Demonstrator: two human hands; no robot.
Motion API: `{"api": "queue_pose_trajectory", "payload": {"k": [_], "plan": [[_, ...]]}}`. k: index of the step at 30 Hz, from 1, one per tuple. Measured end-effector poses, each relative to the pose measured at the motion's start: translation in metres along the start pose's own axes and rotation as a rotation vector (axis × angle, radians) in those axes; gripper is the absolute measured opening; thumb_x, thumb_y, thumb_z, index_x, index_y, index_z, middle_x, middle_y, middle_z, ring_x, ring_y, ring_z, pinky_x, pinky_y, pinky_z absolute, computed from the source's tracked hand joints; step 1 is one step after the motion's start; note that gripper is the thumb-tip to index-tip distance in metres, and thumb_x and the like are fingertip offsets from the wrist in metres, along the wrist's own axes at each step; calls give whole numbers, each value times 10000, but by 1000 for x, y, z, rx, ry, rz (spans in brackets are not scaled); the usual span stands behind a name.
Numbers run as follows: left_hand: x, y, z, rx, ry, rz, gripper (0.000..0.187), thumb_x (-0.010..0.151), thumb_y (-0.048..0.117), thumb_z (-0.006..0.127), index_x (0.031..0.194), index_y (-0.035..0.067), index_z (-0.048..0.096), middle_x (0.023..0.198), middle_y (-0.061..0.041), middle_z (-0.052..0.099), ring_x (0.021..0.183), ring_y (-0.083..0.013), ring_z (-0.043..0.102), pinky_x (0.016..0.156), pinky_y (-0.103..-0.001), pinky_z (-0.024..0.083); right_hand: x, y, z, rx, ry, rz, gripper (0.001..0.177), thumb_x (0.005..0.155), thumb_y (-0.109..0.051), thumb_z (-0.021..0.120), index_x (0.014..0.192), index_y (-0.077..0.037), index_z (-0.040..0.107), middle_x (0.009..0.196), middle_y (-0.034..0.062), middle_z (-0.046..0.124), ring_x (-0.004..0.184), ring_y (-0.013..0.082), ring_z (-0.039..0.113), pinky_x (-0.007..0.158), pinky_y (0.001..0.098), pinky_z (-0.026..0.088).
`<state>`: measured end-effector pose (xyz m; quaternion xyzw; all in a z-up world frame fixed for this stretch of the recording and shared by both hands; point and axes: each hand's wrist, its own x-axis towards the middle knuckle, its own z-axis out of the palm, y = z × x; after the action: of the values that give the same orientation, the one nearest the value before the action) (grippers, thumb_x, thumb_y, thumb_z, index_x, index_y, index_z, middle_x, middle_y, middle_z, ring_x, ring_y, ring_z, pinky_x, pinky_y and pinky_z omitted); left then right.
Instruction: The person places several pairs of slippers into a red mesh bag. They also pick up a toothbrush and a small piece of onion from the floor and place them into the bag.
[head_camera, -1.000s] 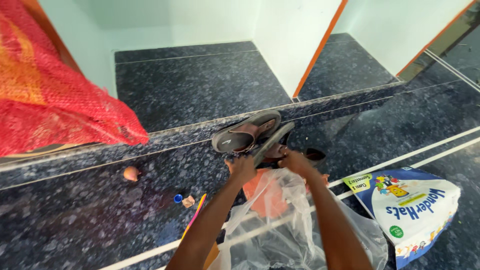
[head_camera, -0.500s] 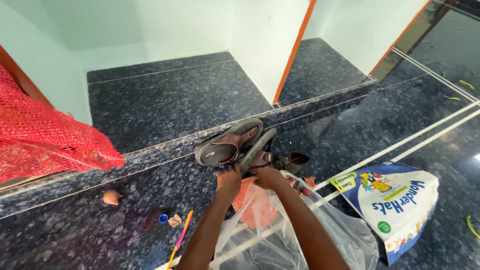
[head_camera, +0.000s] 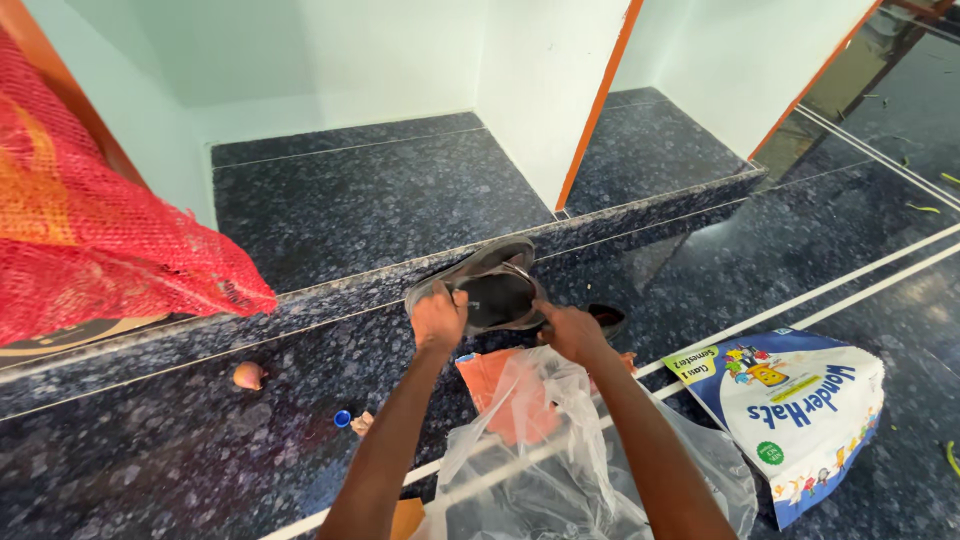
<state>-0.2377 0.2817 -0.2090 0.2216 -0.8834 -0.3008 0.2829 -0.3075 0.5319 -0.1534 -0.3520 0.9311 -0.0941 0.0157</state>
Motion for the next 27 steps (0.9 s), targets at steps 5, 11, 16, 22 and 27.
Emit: {"api": "queue_pose_trajectory", "payload": {"k": [5,11,16,22,27], "plan": [[15,-9,-34,-89,172,168,351,951,332,584,1005,-13,613,807,-274,697,755,-498,668,698,-596,520,-4,-25,-27,-154,170,-112,699,843,-301,766,1478,-210,488,1364,150,577,1219,396,576,969,532,487],[28,-6,-84,-217,292,78,322,983,319,568,1029,8,640,798,-286,687,787,-513,655,722,-613,492,3,-86,-61,-396,469,-344,771,803,-429,784,1486,-230,486,1552,147,424,1365,352,449,1078,552,376],[27,-4,-105,-386,373,-107,417,989,391,561,984,-12,670,890,-306,702,899,-508,666,804,-580,503,9,-162,-75,-486,566,-548,778,797,-452,754,1496,-234,491,1517,155,435,1357,364,446,1061,592,354],[32,19,-156,-469,358,-284,537,928,488,593,988,-33,706,958,-312,721,945,-462,699,853,-526,532,26,-236,-81,-510,727,-504,513,944,-232,710,1434,-155,579,1330,94,585,1255,301,543,1024,541,417],[26,55,-233,-793,223,-435,541,871,515,649,954,-19,682,859,-251,746,796,-381,777,690,-513,632,29,-273,-107,-329,744,-340,396,887,-136,741,1269,-139,635,1200,92,659,1132,318,626,917,501,472]]}}
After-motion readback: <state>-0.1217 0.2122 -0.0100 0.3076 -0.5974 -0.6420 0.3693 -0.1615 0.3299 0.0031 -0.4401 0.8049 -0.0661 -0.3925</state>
